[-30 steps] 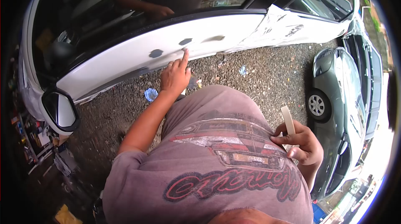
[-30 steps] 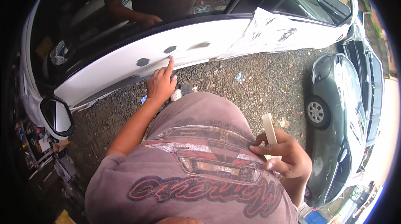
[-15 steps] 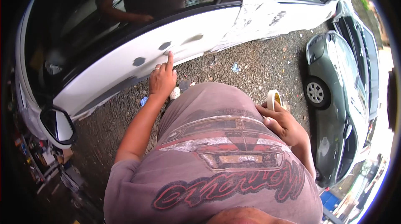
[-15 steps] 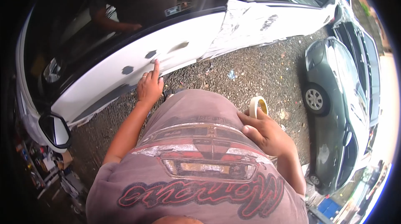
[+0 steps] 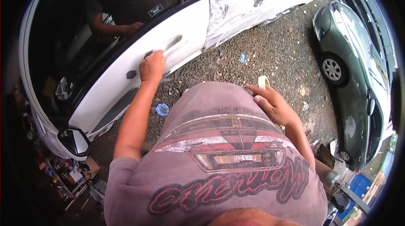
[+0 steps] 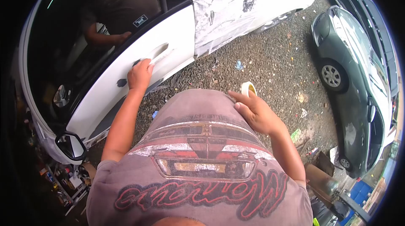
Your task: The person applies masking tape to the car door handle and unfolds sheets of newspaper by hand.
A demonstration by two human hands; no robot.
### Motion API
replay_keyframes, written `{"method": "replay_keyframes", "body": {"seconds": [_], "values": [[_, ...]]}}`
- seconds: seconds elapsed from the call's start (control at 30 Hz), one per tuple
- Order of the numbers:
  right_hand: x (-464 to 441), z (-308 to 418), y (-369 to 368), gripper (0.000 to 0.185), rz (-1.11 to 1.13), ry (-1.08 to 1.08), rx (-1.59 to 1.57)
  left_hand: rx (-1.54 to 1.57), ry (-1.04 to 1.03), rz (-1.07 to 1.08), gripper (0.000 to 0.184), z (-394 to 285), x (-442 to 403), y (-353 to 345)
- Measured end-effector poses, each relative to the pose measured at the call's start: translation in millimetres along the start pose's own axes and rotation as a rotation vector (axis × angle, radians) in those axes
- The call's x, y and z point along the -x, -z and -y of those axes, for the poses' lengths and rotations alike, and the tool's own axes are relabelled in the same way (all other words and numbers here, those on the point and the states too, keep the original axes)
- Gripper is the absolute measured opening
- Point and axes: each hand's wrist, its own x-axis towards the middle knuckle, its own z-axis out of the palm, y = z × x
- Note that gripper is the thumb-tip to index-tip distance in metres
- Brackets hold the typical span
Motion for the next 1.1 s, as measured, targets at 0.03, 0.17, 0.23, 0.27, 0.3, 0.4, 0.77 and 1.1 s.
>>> {"method": "replay_keyframes", "body": {"seconds": [0.03, 0.17, 0.23, 0.27, 0.3, 0.4, 0.77, 1.1], "values": [[-7.6, -3.0, 1.8, 0.052, -0.011, -0.006, -0.011, -0.003, -0.015, 0.005, 0.032, -5.9, -1.3, 7.0], [-27.4, -1.1, -1.9, 0.092, -0.170, 0.227, -0.274, 0.464, 0.196, 0.091, 0.041, -76.1, 6.9, 45.7], [-35.3, 9.6, 0.4, 0.099, -0.148, 0.244, -0.354, 0.858, -0.034, 0.191, 0.044, -122.0, 17.6, 74.8], [-41.2, 14.6, 0.9, 0.106, -0.115, 0.269, -0.432, 0.986, -0.097, 0.195, 0.047, -144.2, 21.4, 86.6], [-46.9, 17.4, 0.0, 0.106, -0.108, 0.279, -0.434, 1.114, -0.161, 0.198, 0.049, -163.2, 25.0, 95.8], [-59.3, 23.5, 1.3, 0.110, -0.040, 0.357, -0.336, 1.094, -0.235, 0.204, 0.050, -193.4, 30.7, 113.2], [-86.9, 41.2, -21.8, 0.104, 0.002, 0.464, -0.226, 0.795, -0.336, -0.144, 0.042, -186.2, 62.6, 127.5], [-97.4, 66.0, -34.9, 0.094, -0.013, 0.407, 0.016, 0.926, -0.015, 0.118, 0.019, -173.6, 69.7, 115.5]]}}
